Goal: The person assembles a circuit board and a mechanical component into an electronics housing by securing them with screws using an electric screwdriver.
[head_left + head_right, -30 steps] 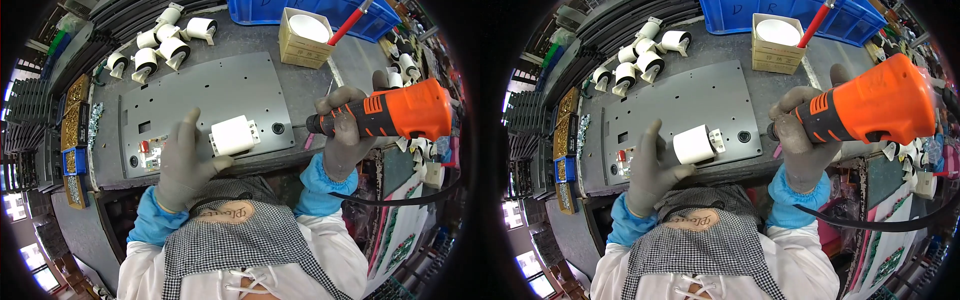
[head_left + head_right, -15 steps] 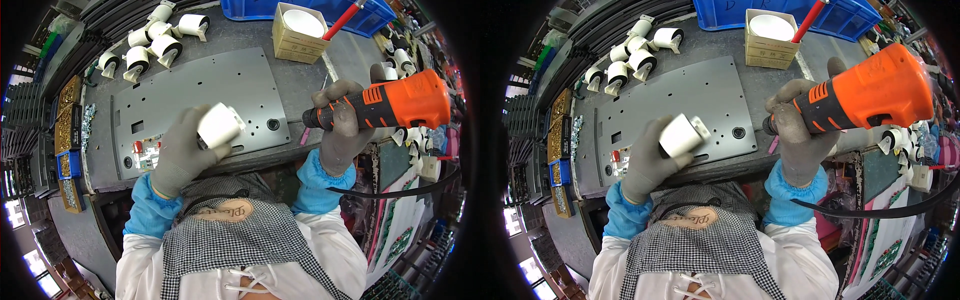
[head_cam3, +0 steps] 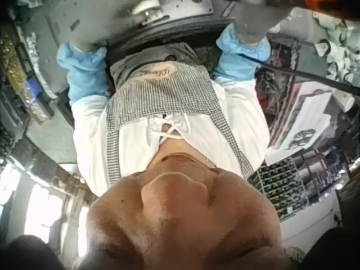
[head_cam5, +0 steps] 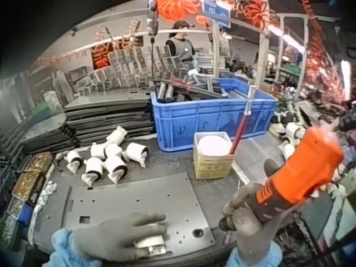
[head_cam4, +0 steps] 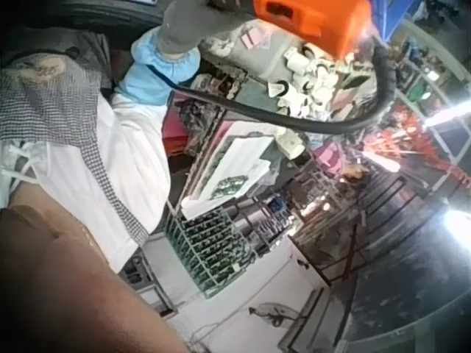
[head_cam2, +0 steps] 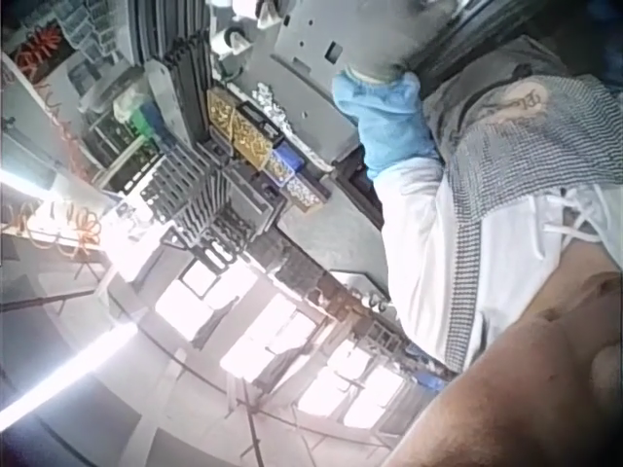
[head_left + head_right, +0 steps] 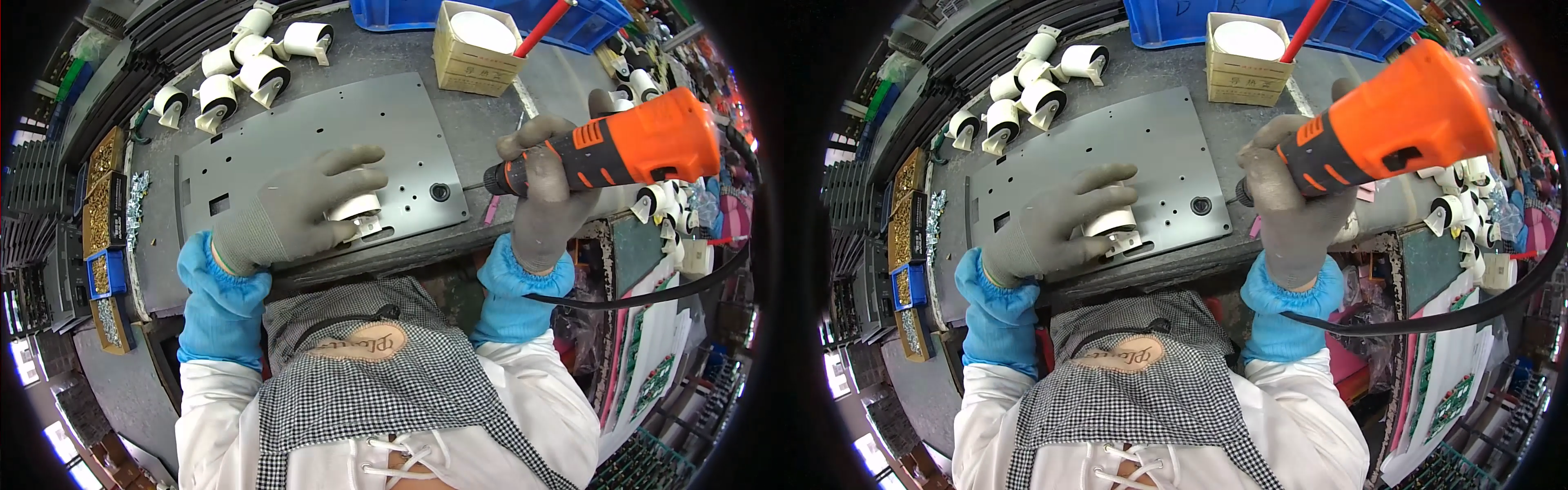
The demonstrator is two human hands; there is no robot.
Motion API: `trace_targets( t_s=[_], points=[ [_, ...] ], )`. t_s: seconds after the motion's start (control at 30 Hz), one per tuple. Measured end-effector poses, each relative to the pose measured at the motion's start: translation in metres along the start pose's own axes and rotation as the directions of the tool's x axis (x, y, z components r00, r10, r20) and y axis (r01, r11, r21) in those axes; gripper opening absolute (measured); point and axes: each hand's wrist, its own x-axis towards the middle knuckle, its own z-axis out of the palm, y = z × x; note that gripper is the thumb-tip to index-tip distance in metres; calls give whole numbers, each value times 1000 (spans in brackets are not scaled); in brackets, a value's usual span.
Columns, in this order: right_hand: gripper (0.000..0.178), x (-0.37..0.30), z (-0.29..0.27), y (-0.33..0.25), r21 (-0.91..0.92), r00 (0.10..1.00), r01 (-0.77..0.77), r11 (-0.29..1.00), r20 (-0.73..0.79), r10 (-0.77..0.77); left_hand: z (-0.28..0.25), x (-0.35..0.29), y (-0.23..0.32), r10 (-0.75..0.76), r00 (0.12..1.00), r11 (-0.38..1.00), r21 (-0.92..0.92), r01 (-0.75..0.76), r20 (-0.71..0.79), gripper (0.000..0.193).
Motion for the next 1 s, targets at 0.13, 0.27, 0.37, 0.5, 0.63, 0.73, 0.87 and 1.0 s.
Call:
trace_targets(
  t_s=[0.13,0.27,0.37,0.5,0.63,0.73,0.87,1.0],
  points=[
    [69,-7,1,0,-28,1000,17,999,4,-17,18,-2,22,-148,983,985,70,156,-109,76],
    [39,-4,8,-5,37,998,33,999,-51,-31,40,0,43,-296,882,910,172,377,-366,83],
    [21,-2,-2,4,-19,1000,19,1000,12,-19,48,4,49,-353,848,889,142,436,-396,83],
    [17,-3,2,4,-20,1000,-1,1000,-14,1,54,12,56,-447,805,828,160,537,-390,79],
    [19,-5,0,5,-24,999,23,999,-23,-23,59,16,54,-411,806,852,135,506,-426,77],
    [19,-5,-3,5,-59,999,37,998,-25,-38,57,18,54,-410,816,856,137,499,-407,77],
    [19,-3,-9,9,-71,998,56,996,-38,-59,56,21,51,-384,834,882,111,459,-397,76],
    [22,-4,-2,2,23,999,-31,999,-14,31,51,21,51,-413,818,879,62,473,-400,73]
  ],
)
